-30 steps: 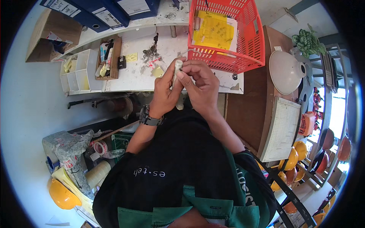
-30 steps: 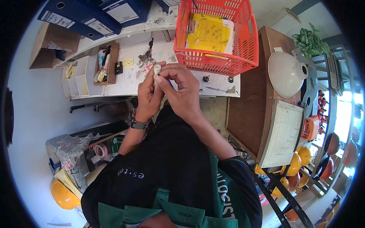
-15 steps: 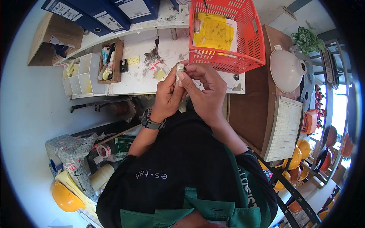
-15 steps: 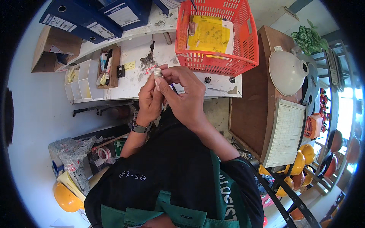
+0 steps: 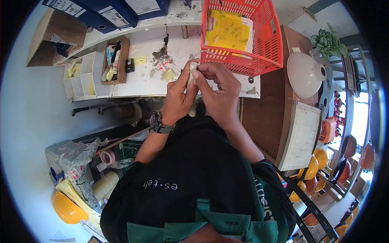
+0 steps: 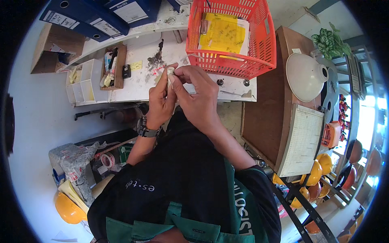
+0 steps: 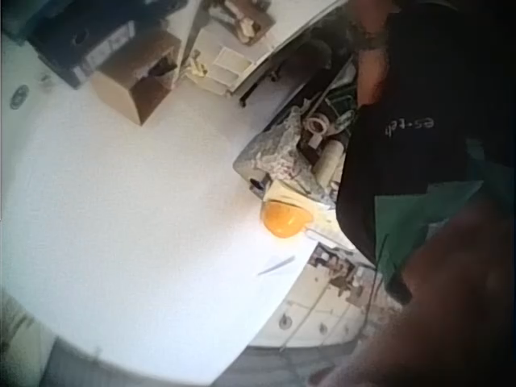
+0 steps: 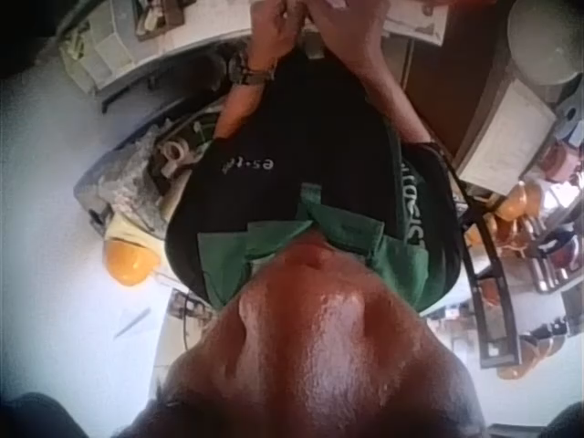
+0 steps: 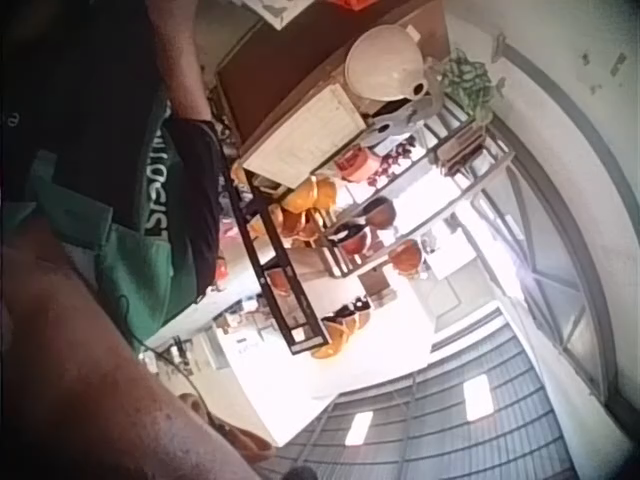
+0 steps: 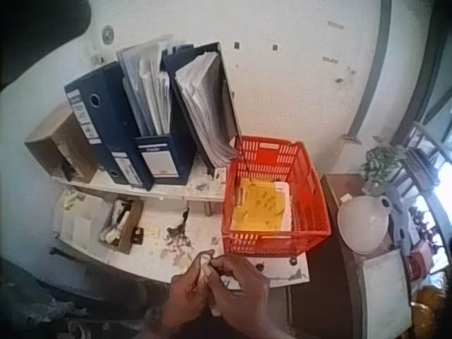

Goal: Apply adhesive or marking to small white components and sort them.

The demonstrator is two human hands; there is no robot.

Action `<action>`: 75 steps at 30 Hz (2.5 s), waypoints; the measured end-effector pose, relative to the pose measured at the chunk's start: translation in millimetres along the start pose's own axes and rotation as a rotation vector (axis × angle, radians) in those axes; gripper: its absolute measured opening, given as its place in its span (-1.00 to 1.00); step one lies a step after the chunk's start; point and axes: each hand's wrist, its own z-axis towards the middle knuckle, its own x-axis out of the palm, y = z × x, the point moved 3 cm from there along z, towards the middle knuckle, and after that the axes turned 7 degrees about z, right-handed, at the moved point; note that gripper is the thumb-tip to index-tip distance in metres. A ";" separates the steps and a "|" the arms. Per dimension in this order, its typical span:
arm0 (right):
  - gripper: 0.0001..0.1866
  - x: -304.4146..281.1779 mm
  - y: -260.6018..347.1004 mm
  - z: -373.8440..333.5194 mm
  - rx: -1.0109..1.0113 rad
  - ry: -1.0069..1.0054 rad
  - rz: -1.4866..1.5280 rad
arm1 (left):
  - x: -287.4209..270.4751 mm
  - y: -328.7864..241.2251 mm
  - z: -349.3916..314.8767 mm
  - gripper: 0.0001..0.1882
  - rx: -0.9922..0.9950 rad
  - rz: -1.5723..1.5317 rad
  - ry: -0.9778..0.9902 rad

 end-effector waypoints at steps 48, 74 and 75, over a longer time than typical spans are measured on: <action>-0.81 -25.7 -10.3 2.1 -0.020 -0.013 -0.006 | 18.6 12.7 -1.7 -0.49 -0.233 -0.085 0.154; -0.78 -37.4 -35.6 -2.3 0.155 -0.048 0.051 | 12.4 15.0 -1.3 -0.51 -0.430 -0.326 0.237; -0.78 -33.6 -33.9 -3.8 0.157 -0.050 0.051 | 15.3 15.0 -3.3 -0.51 -0.431 -0.325 0.239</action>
